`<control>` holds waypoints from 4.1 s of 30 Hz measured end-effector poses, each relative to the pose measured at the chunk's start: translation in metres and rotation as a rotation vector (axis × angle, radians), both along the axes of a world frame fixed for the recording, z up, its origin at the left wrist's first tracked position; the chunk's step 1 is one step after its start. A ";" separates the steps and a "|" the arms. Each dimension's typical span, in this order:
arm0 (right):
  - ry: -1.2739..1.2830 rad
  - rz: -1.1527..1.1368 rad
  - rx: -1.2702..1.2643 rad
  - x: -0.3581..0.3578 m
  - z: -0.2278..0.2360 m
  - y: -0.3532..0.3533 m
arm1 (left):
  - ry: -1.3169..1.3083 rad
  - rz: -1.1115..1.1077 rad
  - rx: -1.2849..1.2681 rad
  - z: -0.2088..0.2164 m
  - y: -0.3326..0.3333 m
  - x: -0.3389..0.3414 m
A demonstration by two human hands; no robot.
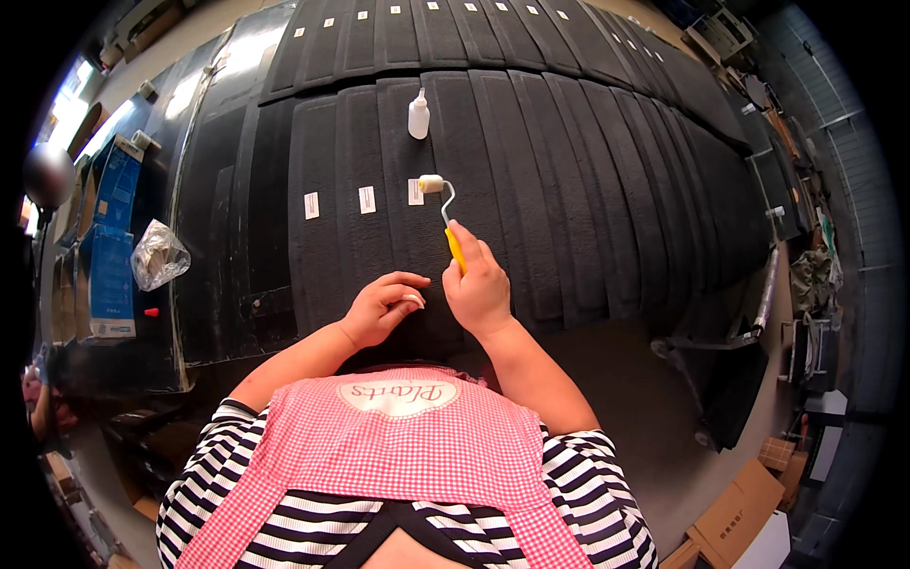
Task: The person applies glue to a black mat using a squeeze bottle, places small white labels on the mat, and presses them down with a small yellow roller. The person repeats this process for multiple labels in a row.
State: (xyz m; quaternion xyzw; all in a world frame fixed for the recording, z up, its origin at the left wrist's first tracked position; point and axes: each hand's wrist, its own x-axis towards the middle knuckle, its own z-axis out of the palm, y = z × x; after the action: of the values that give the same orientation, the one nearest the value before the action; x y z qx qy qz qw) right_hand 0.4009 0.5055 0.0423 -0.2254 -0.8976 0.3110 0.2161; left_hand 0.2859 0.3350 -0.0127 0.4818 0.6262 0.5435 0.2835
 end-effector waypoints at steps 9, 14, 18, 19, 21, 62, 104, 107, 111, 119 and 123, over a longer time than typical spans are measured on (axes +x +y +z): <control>0.149 -0.152 -0.359 -0.005 -0.025 0.025 | 0.471 0.161 -0.111 0.029 0.042 -0.074; 0.160 -0.126 -0.271 -0.009 -0.045 0.033 | 0.564 0.105 -0.233 0.015 0.068 -0.087; 0.180 -0.080 -0.132 -0.009 -0.049 0.031 | 0.483 0.142 -0.309 0.010 0.082 -0.072; 0.195 -0.065 -0.094 -0.011 -0.047 0.029 | 0.463 0.175 -0.315 0.008 0.083 -0.070; 0.129 -0.021 -0.073 -0.016 -0.037 0.028 | 0.422 0.218 -0.307 0.004 0.083 -0.064; -0.436 0.217 0.138 -0.034 0.031 0.062 | 0.442 0.208 -0.024 -0.003 0.018 -0.016; -0.174 0.126 -0.510 -0.076 -0.013 0.079 | 0.162 0.191 -0.044 0.009 0.010 -0.026; -0.121 0.122 -0.135 -0.111 -0.022 0.091 | 0.263 0.184 -0.001 0.000 0.013 -0.024; -0.220 0.138 0.112 -0.137 -0.033 0.093 | 0.321 0.173 0.049 -0.001 0.012 -0.024; -0.255 0.125 0.244 -0.148 -0.040 0.080 | 0.303 0.191 0.068 -0.004 0.011 -0.025; -0.242 0.114 0.254 -0.151 -0.045 0.081 | 0.286 0.197 0.070 -0.004 0.011 -0.025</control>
State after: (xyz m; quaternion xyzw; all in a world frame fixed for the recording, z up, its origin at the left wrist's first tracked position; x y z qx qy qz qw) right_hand 0.2502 0.5868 -0.0028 -0.1811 -0.9604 0.1775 0.1151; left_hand 0.2612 0.3455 -0.0165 0.5002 0.6851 0.5159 0.1199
